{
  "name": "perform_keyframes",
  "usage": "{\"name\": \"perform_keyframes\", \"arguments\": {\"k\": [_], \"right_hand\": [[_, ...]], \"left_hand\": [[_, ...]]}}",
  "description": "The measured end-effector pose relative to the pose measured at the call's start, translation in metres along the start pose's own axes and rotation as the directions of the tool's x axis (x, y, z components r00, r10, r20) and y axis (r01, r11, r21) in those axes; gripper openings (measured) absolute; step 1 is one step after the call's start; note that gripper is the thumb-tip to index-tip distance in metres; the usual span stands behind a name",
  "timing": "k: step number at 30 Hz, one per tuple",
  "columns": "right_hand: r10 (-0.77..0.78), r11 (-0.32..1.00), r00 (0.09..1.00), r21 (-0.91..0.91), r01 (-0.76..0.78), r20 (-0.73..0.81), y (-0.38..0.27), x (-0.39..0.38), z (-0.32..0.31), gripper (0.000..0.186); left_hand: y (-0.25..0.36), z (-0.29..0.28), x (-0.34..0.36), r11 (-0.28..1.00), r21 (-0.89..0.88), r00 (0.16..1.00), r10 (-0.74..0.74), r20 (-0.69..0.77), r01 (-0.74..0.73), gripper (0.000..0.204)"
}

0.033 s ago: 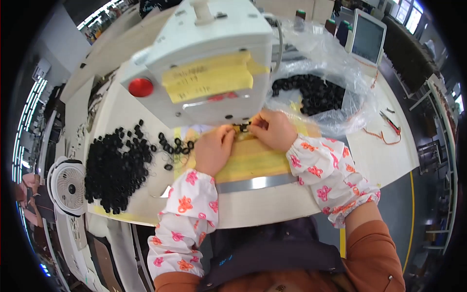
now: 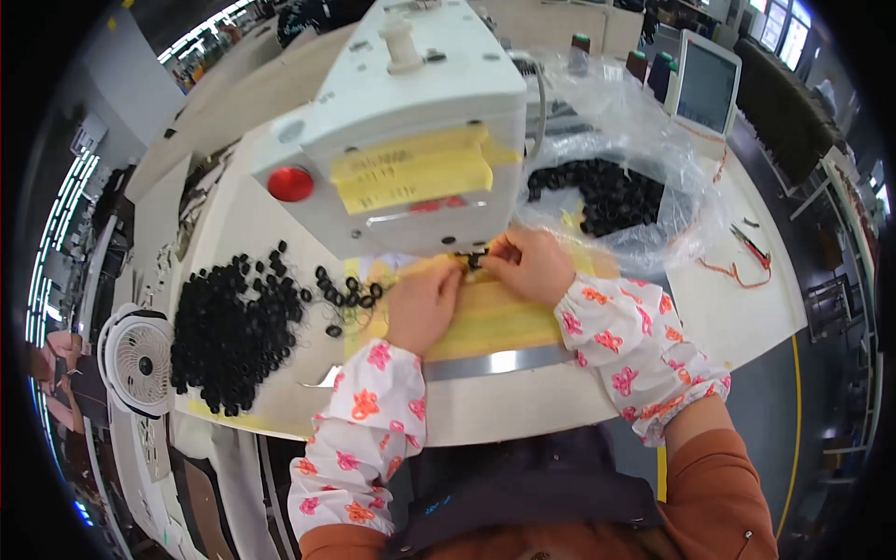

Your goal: Attaching small black plastic components to material using a specialized industrial machine.

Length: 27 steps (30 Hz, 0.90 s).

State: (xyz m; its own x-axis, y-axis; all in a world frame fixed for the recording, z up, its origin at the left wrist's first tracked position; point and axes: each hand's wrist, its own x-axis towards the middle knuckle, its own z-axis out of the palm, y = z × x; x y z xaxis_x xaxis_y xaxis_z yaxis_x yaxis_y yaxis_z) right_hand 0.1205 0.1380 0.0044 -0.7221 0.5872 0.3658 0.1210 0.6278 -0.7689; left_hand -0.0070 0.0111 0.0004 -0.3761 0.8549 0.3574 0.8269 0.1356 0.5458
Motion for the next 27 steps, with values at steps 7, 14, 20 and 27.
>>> {"name": "perform_keyframes", "arguments": {"k": [7, 14, 20, 27], "right_hand": [[0.287, 0.834, 0.855, 0.327, -0.445, 0.432, -0.018, -0.004, -0.009, 0.020], [0.108, 0.985, 0.977, 0.112, -0.130, 0.186, -0.005, -0.004, -0.001, 0.017], [0.282, 0.820, 0.851, 0.349, -0.454, 0.444, -0.009, -0.001, -0.012, 0.019], [-0.067, 0.984, 0.885, 0.177, -0.017, 0.461, -0.026, -0.020, -0.007, 0.015]], "left_hand": [[0.019, -0.005, -0.016, 0.923, -0.261, 0.941, 0.320, 0.112, -0.283, 0.016], [0.014, -0.008, -0.006, 0.936, -0.264, 0.969, 0.246, 0.012, -0.234, 0.016], [0.020, -0.013, -0.008, 0.925, -0.254, 0.949, 0.309, 0.064, -0.284, 0.011], [0.006, -0.009, 0.004, 0.933, -0.359, 0.998, 0.054, 0.040, -0.036, 0.016]]}}
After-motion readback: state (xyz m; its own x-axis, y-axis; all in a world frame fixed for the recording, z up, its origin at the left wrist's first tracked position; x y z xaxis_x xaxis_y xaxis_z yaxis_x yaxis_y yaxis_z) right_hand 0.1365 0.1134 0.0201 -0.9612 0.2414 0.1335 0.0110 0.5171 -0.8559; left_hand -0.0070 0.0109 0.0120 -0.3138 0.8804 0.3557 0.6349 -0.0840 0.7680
